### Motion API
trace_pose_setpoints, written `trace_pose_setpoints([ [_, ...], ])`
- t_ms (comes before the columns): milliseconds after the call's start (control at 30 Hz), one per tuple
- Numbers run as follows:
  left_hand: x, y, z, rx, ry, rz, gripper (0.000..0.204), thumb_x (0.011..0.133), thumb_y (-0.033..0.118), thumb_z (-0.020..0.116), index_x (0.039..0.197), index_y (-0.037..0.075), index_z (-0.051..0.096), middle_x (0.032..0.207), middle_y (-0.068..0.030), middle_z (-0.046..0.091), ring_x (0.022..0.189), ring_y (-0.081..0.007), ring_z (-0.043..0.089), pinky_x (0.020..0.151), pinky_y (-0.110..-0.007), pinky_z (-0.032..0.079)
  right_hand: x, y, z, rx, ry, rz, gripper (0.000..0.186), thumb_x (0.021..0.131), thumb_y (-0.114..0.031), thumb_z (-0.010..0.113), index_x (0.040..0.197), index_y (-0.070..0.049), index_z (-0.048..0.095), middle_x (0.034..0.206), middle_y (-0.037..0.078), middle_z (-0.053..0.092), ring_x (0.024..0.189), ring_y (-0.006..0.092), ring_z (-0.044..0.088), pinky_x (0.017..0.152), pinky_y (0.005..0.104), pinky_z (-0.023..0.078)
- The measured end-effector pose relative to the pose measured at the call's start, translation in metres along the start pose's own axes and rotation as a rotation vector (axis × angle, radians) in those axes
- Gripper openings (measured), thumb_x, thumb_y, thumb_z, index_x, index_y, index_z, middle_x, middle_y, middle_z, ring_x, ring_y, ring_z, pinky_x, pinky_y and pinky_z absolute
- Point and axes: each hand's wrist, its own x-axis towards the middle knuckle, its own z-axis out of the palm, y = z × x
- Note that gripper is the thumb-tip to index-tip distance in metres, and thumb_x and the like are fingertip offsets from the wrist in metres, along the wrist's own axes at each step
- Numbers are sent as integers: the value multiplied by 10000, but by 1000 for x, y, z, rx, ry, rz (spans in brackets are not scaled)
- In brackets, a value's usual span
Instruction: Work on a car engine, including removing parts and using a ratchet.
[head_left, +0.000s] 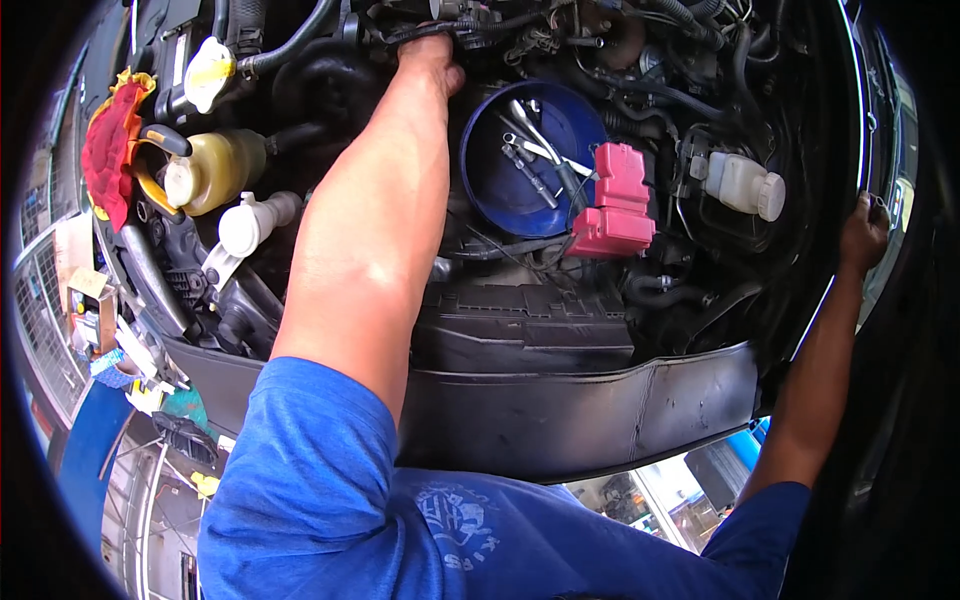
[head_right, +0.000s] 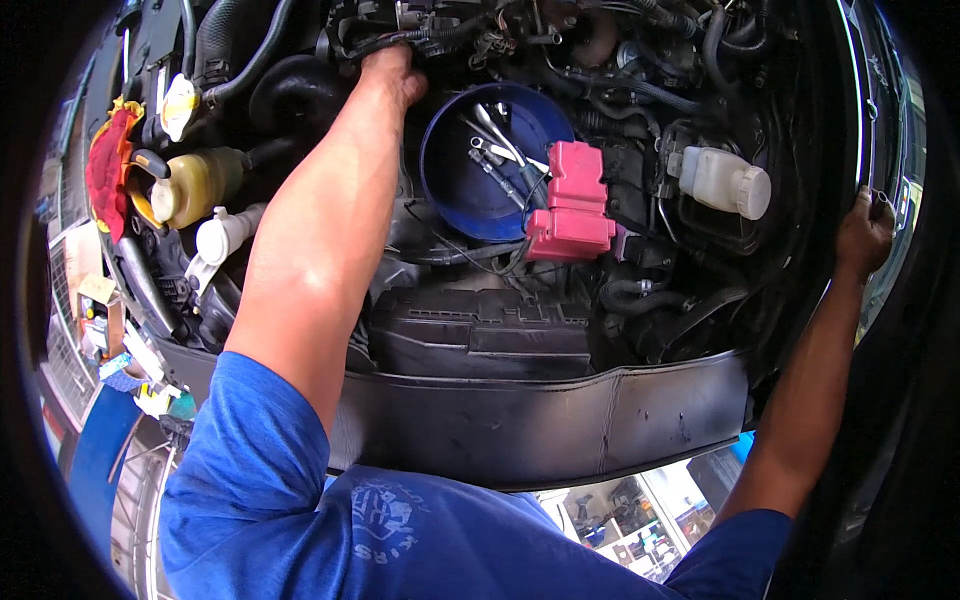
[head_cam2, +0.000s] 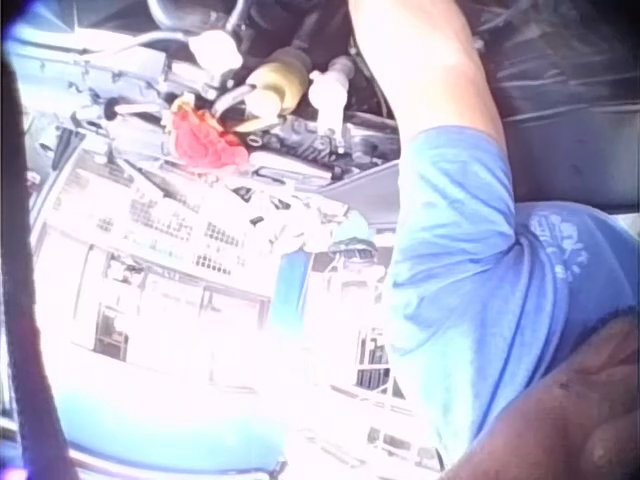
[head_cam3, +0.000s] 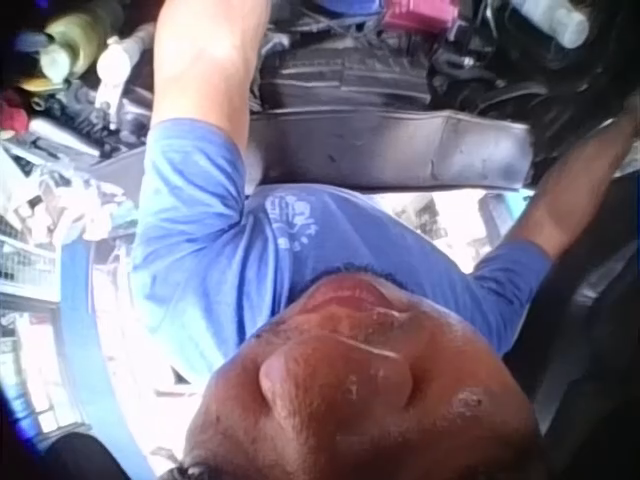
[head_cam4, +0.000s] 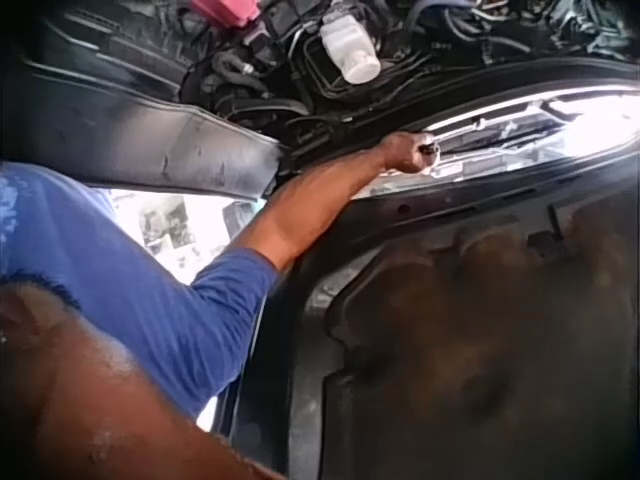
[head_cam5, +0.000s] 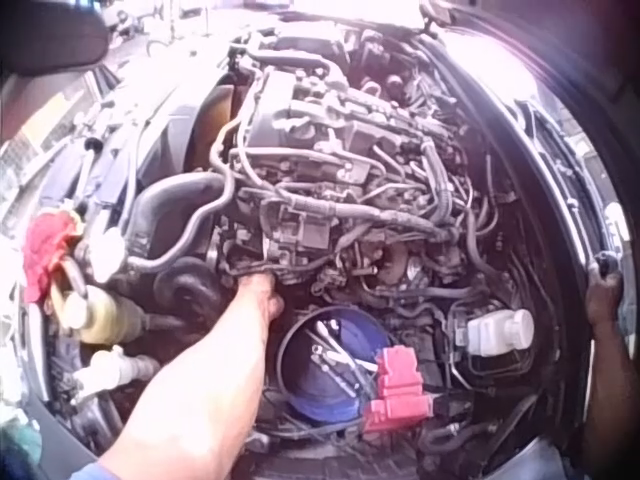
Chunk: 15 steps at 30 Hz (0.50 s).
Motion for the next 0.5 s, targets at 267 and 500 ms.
trace_pose_setpoints([
  [267,1,2,-3,125,-21,-29,182,951,210,485,1104,169,575,1131,-25,634,939,-173,628,505,-367,473,-6,-9,-6,126,-14,-42,323,886,-368,626,957,-56,668,904,98,706,849,272,671,779,380,487],
  [500,-17,7,5,155,21,-1,224,929,244,524,1132,161,568,1167,-23,608,961,-183,590,594,-409,469,-9,-18,-11,129,-3,-53,297,883,-362,636,949,-76,676,889,79,705,827,239,672,768,368,491],
])
